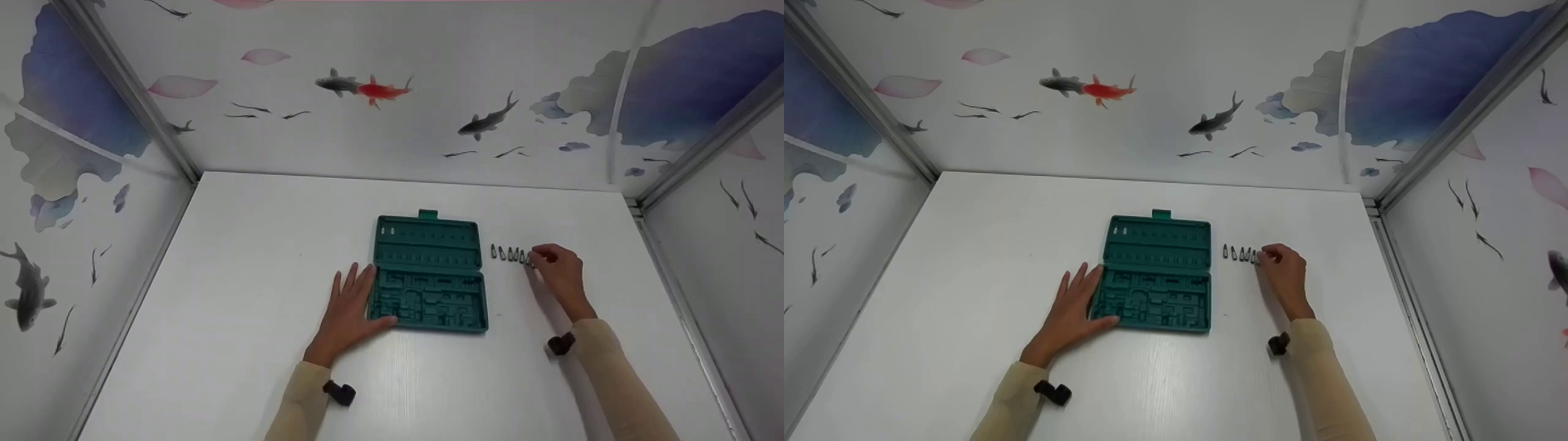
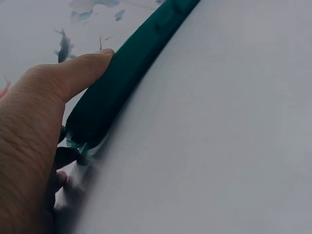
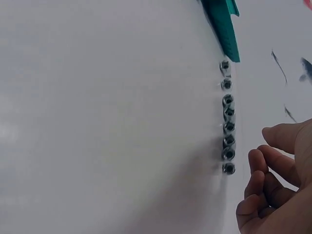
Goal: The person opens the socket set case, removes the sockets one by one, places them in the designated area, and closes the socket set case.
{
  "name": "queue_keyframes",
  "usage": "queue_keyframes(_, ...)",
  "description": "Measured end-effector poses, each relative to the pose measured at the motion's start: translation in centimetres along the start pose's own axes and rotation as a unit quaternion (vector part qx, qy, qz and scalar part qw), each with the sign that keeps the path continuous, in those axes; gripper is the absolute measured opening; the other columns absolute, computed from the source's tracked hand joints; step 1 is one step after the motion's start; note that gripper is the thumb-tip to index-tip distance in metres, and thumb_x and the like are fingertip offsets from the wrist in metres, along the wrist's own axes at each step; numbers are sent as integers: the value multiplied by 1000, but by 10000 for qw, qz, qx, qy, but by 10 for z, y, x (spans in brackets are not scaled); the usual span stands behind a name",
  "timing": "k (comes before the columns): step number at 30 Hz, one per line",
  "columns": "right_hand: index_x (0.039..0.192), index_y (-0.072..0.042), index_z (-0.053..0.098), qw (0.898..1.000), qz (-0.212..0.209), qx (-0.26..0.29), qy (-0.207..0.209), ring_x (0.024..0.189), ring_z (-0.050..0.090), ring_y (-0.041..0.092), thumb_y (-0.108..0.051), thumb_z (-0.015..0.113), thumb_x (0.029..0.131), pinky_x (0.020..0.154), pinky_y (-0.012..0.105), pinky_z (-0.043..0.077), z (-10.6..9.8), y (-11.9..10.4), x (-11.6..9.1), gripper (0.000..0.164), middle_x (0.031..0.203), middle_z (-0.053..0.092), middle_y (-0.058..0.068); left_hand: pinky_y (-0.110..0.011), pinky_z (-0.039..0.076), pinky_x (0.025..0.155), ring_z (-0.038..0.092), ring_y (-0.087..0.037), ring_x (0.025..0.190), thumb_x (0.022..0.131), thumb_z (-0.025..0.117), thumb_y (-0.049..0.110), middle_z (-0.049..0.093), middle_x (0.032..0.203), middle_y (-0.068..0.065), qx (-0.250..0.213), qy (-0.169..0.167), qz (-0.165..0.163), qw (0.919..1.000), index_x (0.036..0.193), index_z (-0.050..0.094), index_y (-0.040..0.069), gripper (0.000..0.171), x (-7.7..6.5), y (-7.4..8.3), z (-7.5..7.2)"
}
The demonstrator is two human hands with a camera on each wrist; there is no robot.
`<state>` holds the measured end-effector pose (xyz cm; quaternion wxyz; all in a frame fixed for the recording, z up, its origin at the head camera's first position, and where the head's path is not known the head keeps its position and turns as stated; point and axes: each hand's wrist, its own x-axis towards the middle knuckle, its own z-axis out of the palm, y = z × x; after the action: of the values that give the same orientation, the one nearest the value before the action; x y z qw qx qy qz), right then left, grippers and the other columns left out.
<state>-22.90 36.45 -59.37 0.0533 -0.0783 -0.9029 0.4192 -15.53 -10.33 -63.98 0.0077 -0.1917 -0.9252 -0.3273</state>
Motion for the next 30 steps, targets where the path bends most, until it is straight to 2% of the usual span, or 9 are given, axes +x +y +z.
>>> queue_keyframes(7, 129, -2, 77, 9965, -716, 242, -370, 105, 61, 25, -21, 74, 108, 85, 18, 49, 25, -29, -3, 28, 122, 75, 14, -58, -5, 136, 7, -35, 171, 92, 70, 78, 25, 182, -10, -49, 1, -7, 10000, 177, 20, 11, 119, 0, 0, -1)
queue_keyframes(11, 129, -2, 77, 9912, -1125, 317, -624, 106, 63, 25, -17, 75, 107, 90, 21, 50, 39, -44, -5, 27, 123, 74, 14, -57, -4, 136, 7, -33, 171, 92, 68, 81, 25, 182, -8, 50, -17, -65, 10000, 177, 21, 11, 120, 1, 0, 1)
queue_keyframes(20, 132, -2, 75, 9784, -1547, 482, -1282, 112, 63, 25, -15, 76, 107, 96, 34, 51, 68, -74, -1, 28, 124, 72, 11, -55, -5, 136, 5, -30, 172, 91, 68, 82, 24, 183, -7, 43, -78, -105, 9999, 178, 20, 12, 121, 1, -1, 0)
queue_keyframes(30, 131, 2, 74, 9639, -1987, 524, -1696, 115, 69, 32, -12, 77, 105, 102, 52, 57, 94, -101, 12, 29, 126, 72, 15, -55, -5, 136, 6, -32, 171, 92, 69, 80, 24, 183, -7, -38, -9, -53, 10000, 178, 20, 12, 120, 1, -2, 2)
